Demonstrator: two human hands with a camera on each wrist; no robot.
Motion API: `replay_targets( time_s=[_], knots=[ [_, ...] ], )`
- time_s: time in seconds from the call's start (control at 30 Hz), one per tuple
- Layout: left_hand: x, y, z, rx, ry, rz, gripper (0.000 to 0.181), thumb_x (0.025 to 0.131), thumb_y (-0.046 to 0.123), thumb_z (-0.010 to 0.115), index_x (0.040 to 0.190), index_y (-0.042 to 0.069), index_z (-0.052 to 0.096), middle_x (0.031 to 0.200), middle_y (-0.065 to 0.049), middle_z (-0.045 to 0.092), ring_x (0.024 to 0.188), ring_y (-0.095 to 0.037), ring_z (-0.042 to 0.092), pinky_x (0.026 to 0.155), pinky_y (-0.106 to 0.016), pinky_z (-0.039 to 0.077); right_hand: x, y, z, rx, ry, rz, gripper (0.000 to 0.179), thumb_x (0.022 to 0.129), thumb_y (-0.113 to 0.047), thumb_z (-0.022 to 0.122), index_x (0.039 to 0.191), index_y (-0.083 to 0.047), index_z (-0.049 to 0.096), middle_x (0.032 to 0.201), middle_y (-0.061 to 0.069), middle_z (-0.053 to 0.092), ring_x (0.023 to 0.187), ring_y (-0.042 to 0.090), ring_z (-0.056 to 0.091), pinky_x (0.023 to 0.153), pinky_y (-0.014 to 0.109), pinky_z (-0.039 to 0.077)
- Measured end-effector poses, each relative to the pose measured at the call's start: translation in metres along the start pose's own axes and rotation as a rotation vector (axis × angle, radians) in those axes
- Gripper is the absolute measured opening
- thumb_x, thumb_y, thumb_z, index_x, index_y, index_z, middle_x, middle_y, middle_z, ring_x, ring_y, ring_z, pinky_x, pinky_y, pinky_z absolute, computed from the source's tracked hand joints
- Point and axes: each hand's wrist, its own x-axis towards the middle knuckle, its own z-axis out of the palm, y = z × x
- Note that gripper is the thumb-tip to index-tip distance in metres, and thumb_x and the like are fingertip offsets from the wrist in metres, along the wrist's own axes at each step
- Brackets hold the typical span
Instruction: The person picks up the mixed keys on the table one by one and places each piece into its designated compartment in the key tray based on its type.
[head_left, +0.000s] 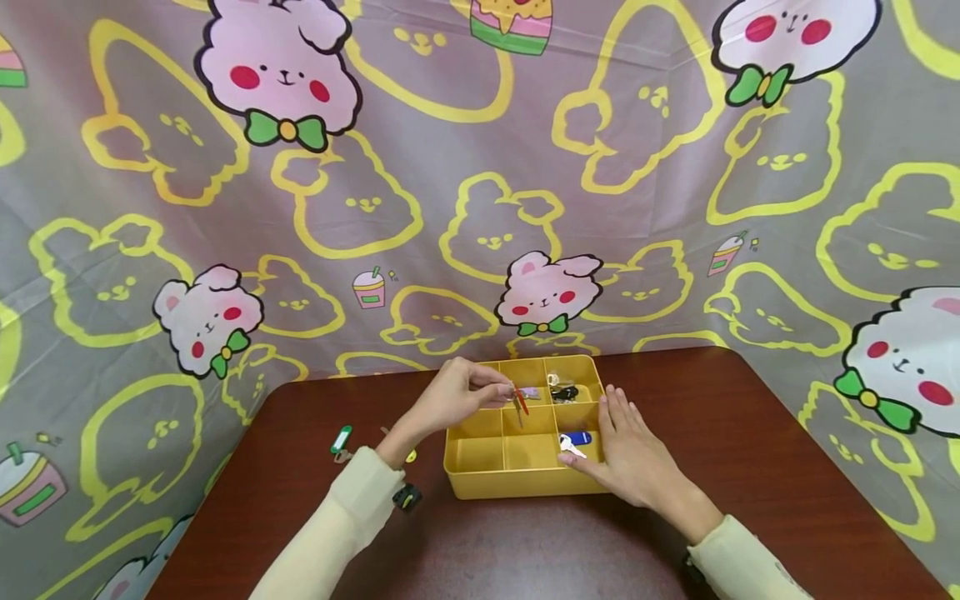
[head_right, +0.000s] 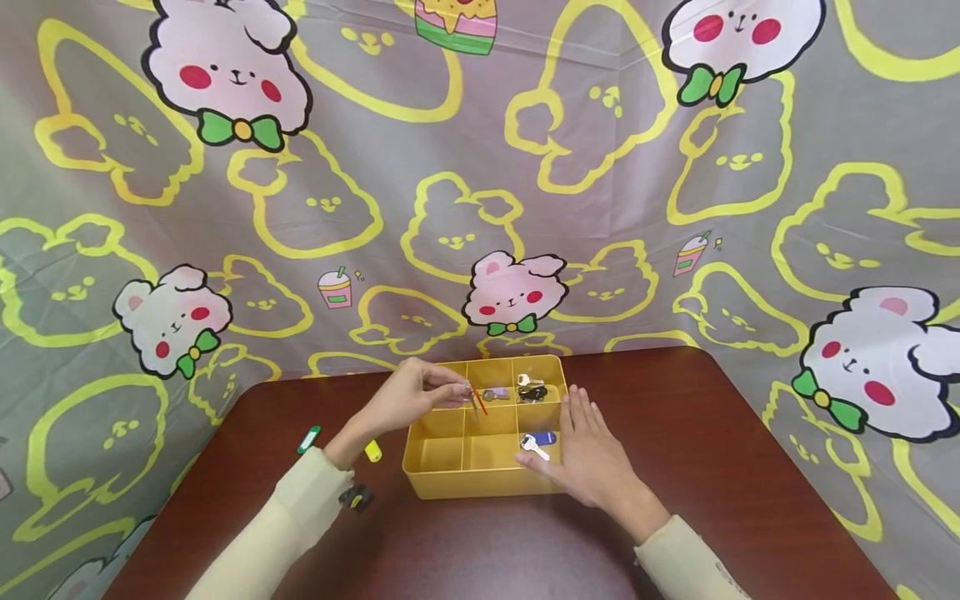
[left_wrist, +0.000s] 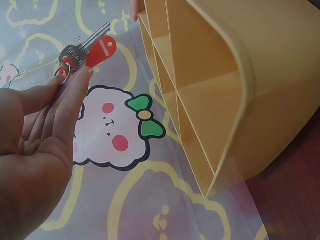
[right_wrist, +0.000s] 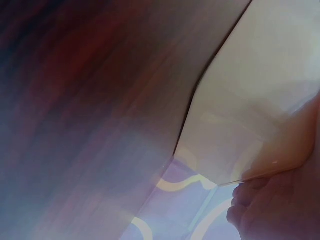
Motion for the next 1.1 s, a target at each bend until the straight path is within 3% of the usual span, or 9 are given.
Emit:
replay_targets(
  time_s=[0.13,0.3,0.57,1.1],
  knots=[
    [0.005,0.000,0.001,0.021,-0.014,-0.012,0.017,0.102,0.005,0.066,0.111,0.000,0.080,0.111,-0.016,0.081,0.100,-0.026,0.081,0.083,-0.033,0.066,0.000,0.000,0.001,0.005,0.004,-0.001,0.118,0.094,-0.080,0.052,0.158,0.015,0.029,0.171,0.035,0.018,0.161,0.049,0.019,0.131,0.059,0.023],
    [0.009,-0.002,0.002,0.005,-0.038,-0.017,0.017,0.102,0.002,0.065,0.108,-0.002,0.080,0.109,-0.017,0.081,0.103,-0.036,0.079,0.082,-0.033,0.066,0.000,0.000,0.001,0.012,0.001,0.002,0.118,0.094,-0.080,0.052,0.158,0.015,0.028,0.171,0.035,0.018,0.161,0.049,0.019,0.131,0.059,0.023],
    [0.018,-0.004,0.001,0.048,-0.063,-0.022,0.016,0.102,0.004,0.066,0.104,-0.001,0.081,0.105,-0.018,0.082,0.100,-0.041,0.079,0.086,-0.049,0.065,0.001,0.000,0.001,0.017,-0.005,0.006,0.118,0.094,-0.080,0.052,0.159,0.015,0.028,0.170,0.035,0.018,0.161,0.049,0.018,0.131,0.059,0.023],
    [0.031,-0.001,0.014,0.164,-0.122,-0.010,0.016,0.102,0.009,0.068,0.105,0.002,0.083,0.103,-0.012,0.083,0.097,-0.034,0.081,0.082,-0.044,0.066,0.001,0.001,0.001,0.035,-0.010,0.017,0.121,0.092,-0.082,0.051,0.160,0.014,0.024,0.171,0.034,0.017,0.162,0.048,0.018,0.131,0.058,0.024]
  ],
)
